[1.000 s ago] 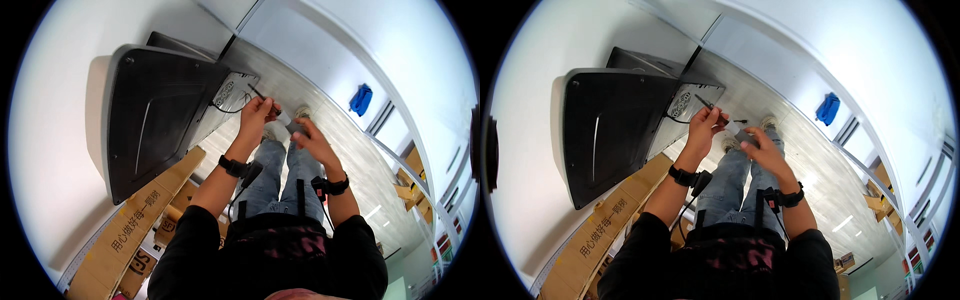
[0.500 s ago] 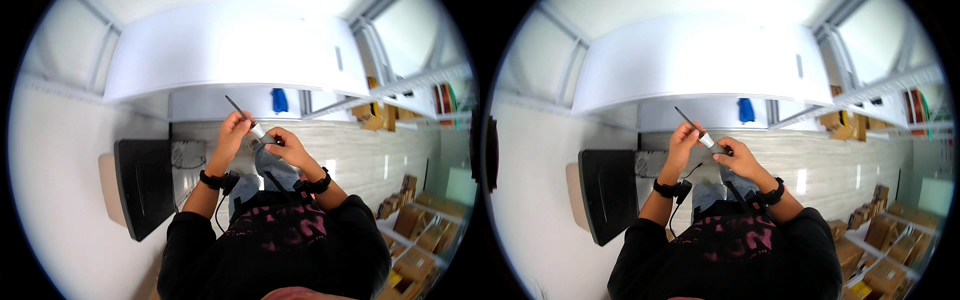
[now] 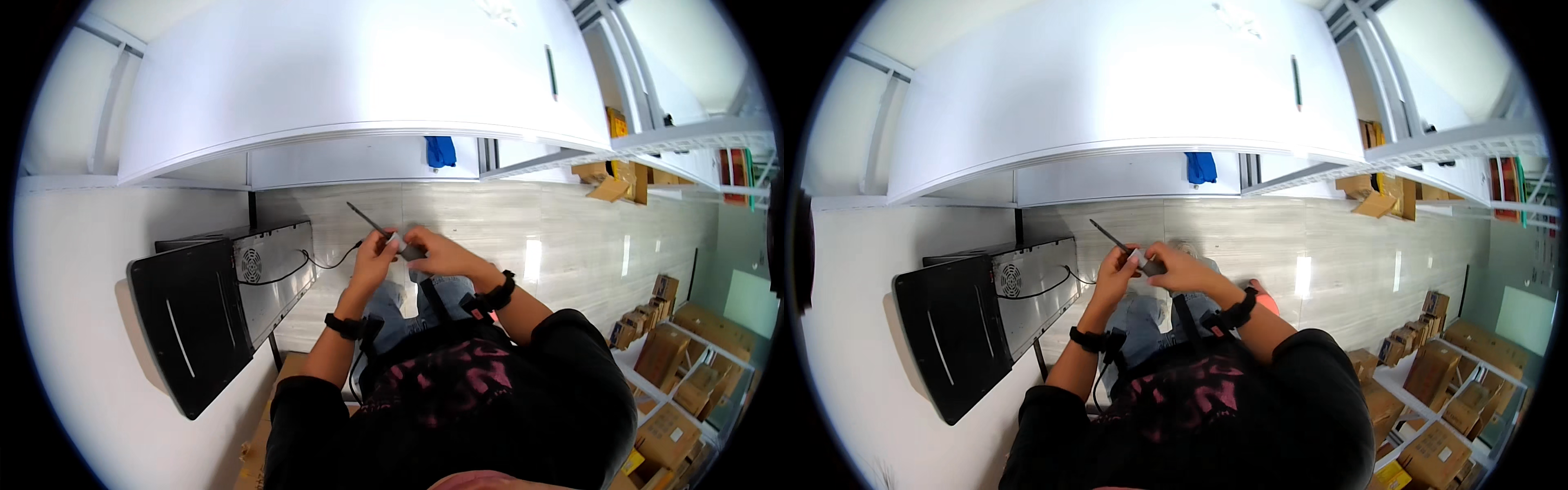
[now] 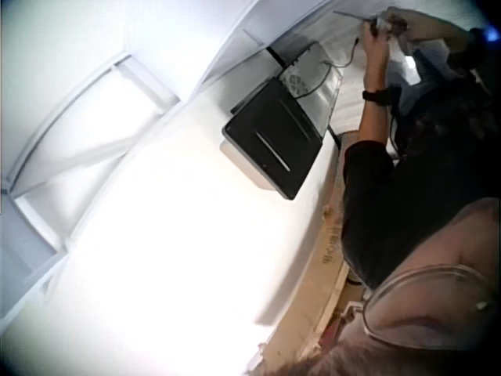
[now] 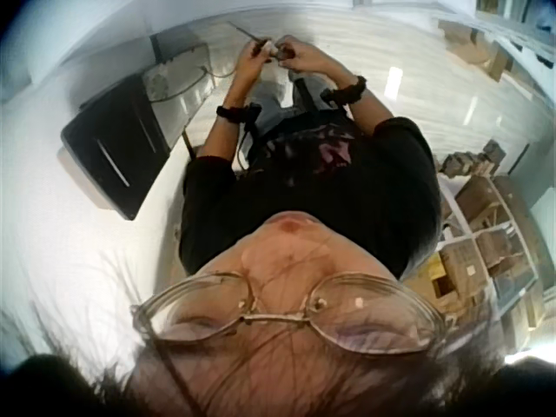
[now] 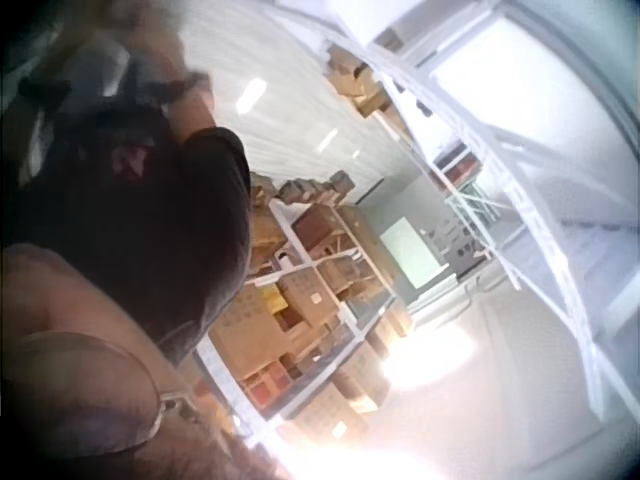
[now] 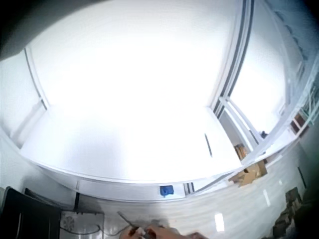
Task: The person wipes the back of a black appliance with a blue cloth, then uses a screwdriver to tighten screws on the back panel. The person handles the cloth and screwdriver throughout the task.
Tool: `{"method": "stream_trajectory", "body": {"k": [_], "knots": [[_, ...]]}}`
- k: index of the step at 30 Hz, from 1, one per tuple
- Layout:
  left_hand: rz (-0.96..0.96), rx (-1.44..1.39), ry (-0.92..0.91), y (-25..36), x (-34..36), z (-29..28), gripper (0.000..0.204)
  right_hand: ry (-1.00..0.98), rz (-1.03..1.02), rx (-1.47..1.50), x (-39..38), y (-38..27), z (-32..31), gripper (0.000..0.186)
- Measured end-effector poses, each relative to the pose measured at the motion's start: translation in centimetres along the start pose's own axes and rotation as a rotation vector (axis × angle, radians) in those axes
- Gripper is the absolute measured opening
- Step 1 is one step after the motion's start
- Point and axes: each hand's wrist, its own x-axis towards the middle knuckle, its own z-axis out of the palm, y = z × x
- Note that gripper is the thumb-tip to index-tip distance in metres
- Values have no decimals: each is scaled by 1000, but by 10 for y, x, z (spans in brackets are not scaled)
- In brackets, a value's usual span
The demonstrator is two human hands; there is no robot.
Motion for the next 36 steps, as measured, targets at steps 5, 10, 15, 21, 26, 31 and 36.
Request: {"method": "stream_trajectory", "body": {"k": [5,10,15,21,26,31,36], "knots": [[24,-196,289,-90,26,-41,28,-6,-92,-430,95,58,39,44],[33,-164,443,-170,67,-106,39,-65,12,-362,190,126,82,40],[7,-64,519,-229,119,-166,49,-59,-51,-273,281,202,112,38],[174,-257,531,-255,203,-198,59,44,-176,-474,382,237,84,41],[268,-229,242,-287,284,-203,72,49,-168,-375,425,259,18,41],[139,61,50,-312,351,-140,87,197,36,-114,423,349,-55,47],[202,493,104,-380,439,-100,79,390,93,-212,436,427,-96,45]]}}
